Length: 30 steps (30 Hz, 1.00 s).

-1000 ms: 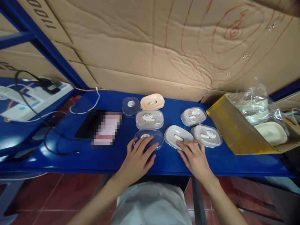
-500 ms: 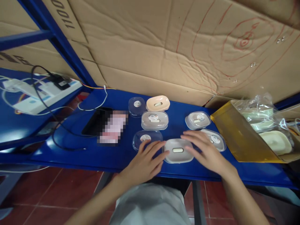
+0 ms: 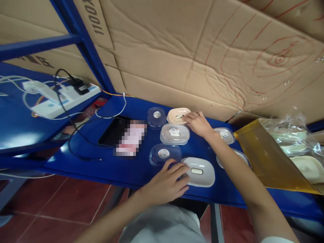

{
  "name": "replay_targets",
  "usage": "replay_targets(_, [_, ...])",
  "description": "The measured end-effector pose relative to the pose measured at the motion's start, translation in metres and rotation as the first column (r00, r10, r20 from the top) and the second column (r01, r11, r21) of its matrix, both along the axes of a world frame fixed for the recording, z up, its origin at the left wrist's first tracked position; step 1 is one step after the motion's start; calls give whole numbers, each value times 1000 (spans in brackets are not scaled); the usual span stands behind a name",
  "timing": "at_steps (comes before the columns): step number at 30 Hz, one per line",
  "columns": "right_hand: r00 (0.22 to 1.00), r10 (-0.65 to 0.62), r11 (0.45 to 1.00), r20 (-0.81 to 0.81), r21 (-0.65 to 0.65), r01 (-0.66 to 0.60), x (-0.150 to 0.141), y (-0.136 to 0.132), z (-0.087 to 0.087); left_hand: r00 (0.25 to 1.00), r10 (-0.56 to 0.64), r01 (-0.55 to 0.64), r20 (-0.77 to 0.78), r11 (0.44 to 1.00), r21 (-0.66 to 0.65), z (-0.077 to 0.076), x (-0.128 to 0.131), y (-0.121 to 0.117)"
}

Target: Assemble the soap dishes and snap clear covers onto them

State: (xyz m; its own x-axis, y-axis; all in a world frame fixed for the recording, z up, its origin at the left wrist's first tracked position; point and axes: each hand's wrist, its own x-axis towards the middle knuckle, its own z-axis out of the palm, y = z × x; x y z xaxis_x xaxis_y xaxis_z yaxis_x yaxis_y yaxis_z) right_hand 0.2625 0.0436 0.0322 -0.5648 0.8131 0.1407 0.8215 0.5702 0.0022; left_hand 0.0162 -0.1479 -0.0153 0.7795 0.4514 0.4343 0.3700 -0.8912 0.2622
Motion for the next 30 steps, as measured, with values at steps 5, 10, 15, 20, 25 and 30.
replay_targets(5, [995, -67, 996, -70, 46, 70, 14, -17, 12, 1000, 12, -12, 17, 1000, 14, -1, 1, 1])
replay_targets(10, [962, -136, 978, -235, 121, 168, 29, -73, 24, 997, 46, -50, 63, 997, 58, -2, 1, 1])
replay_targets(15, [866, -155, 970, -476, 93, 225, 44, -169, 20, 987, 117, -114, 112, 993, -28, 0, -1, 0])
replay_targets(20, [850, -175, 978, -497, 14, 210, 50, -243, -6, 967, 190, -180, 169, 981, -74, 0, -2, 0])
replay_targets(25, [883, -167, 982, -438, 6, 189, 44, -273, -21, 978, 180, -172, 107, 982, -77, -2, 0, 2])
replay_targets(30, [912, -131, 986, -390, 48, 162, 35, -282, -25, 987, 162, -159, 25, 984, -78, -4, 2, 3])
